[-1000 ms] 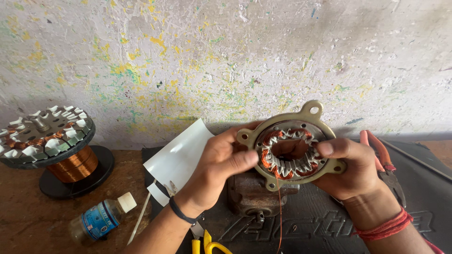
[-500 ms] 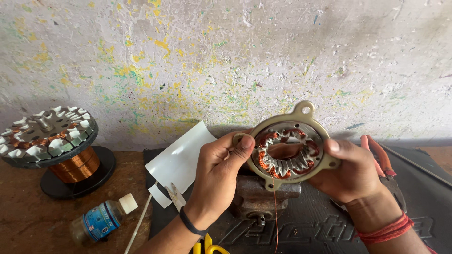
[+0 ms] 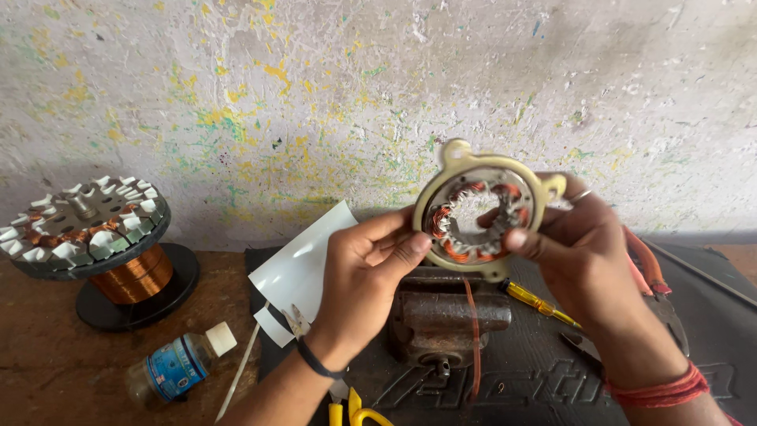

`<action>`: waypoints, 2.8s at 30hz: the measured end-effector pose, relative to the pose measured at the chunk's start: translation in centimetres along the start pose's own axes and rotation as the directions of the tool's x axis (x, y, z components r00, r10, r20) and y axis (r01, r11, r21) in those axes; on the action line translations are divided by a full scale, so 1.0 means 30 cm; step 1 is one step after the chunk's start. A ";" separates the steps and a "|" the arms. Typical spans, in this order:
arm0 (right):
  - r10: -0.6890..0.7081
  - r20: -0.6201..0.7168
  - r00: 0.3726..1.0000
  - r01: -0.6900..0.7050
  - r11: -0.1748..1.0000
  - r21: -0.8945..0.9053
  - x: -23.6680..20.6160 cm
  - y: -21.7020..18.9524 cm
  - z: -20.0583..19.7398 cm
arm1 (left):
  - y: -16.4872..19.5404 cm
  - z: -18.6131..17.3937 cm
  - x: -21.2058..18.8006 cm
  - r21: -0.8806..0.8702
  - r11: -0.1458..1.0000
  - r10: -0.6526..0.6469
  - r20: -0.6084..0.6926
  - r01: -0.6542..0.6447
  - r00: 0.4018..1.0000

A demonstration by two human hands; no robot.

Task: The person winds copper wire around the slots of a motor stator, using a yellow-handled screwdriver to push the wire into place. They rotate the stator to access different slots and continue winding until the slots are filled.

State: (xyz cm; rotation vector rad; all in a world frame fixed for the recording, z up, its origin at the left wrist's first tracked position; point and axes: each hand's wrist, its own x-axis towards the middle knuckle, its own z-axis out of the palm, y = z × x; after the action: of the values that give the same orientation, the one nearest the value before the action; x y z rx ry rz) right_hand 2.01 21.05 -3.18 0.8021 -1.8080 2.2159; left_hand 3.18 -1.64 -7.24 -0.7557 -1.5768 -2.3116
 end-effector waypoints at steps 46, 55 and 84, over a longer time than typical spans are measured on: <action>0.014 0.157 0.988 0.000 0.996 -0.087 -0.019 0.068 -0.102 | 0.181 -0.019 0.294 0.421 0.907 -0.325 0.665 0.021 0.673; -0.014 0.097 0.995 0.026 0.992 -0.121 -0.021 0.079 -0.067 | 0.155 0.021 0.301 0.338 0.931 -0.334 0.640 0.137 0.692; 0.234 -0.434 0.870 -0.488 0.281 -0.827 -0.369 0.199 0.310 | 0.181 0.019 0.312 0.417 0.908 -0.272 0.656 -0.038 0.704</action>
State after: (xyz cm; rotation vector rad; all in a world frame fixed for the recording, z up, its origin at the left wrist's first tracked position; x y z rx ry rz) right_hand 11.36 12.95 -12.77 -0.1680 -2.7642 0.8856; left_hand -1.92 -2.41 2.27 -1.5823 -2.3768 -1.7128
